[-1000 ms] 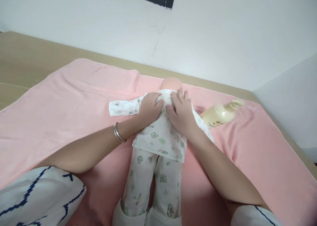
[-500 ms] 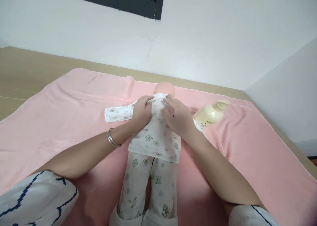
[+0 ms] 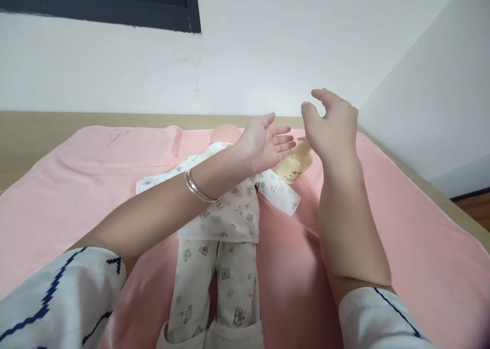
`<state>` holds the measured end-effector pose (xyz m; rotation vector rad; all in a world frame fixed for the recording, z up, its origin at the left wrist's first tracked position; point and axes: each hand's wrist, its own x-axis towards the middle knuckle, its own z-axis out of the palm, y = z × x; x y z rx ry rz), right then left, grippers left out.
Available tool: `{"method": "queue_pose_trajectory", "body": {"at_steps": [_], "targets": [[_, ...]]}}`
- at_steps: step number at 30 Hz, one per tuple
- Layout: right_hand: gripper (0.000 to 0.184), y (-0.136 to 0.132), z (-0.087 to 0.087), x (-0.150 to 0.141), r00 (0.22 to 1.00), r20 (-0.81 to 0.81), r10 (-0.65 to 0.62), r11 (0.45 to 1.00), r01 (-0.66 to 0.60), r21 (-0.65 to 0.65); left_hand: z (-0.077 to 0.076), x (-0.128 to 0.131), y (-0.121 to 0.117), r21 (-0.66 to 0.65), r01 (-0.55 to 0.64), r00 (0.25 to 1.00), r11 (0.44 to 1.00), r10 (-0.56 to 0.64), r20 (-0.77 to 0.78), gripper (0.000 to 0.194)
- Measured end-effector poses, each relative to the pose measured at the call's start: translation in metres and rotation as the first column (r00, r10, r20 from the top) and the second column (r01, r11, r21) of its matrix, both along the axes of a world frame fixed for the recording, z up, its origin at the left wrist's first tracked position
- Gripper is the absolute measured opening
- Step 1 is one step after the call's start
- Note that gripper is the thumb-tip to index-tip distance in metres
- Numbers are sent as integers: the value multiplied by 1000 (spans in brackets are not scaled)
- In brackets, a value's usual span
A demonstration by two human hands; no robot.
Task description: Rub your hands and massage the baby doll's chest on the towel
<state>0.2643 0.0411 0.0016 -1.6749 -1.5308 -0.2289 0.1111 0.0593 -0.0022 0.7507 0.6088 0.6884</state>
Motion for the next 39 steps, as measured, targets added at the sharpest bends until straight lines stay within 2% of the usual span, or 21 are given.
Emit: {"method": "queue_pose_trajectory", "body": {"at_steps": [2,4,7,12,16,20,23,27,32,39], "targets": [[50,2,-1,-1,999,-33,8,997,-10,-71,7,11,2,-120,-1,997,993,11,82,62],[53,4,-2,-6,998,-63,30,985,-40,-165,14,18,0,-184,2,988,983,26,150,59],[65,7,-4,-13,994,-95,54,953,-80,-291,21,19,-6,-223,1,978,975,45,204,56],[77,13,-7,-21,1000,-24,15,920,-23,-392,21,9,-7,-277,-28,974,961,88,208,56],[74,12,-7,-25,996,92,6,890,37,-455,10,-16,-1,-310,-64,976,949,124,179,62],[65,13,-7,-29,975,222,-4,876,111,-470,3,-58,-3,-315,-92,976,945,148,161,69],[60,16,-6,-33,963,268,-26,855,161,-494,6,-91,-10,-316,-126,970,940,184,160,69],[54,21,-2,-37,953,293,-81,781,243,-575,16,-123,-15,-300,-190,953,935,249,171,66],[54,21,3,-38,946,301,-124,746,289,-601,25,-146,-13,-268,-232,927,935,296,231,64],[52,19,7,-44,955,268,-128,700,278,-657,34,-160,-22,-172,-236,916,956,278,289,62]]}}
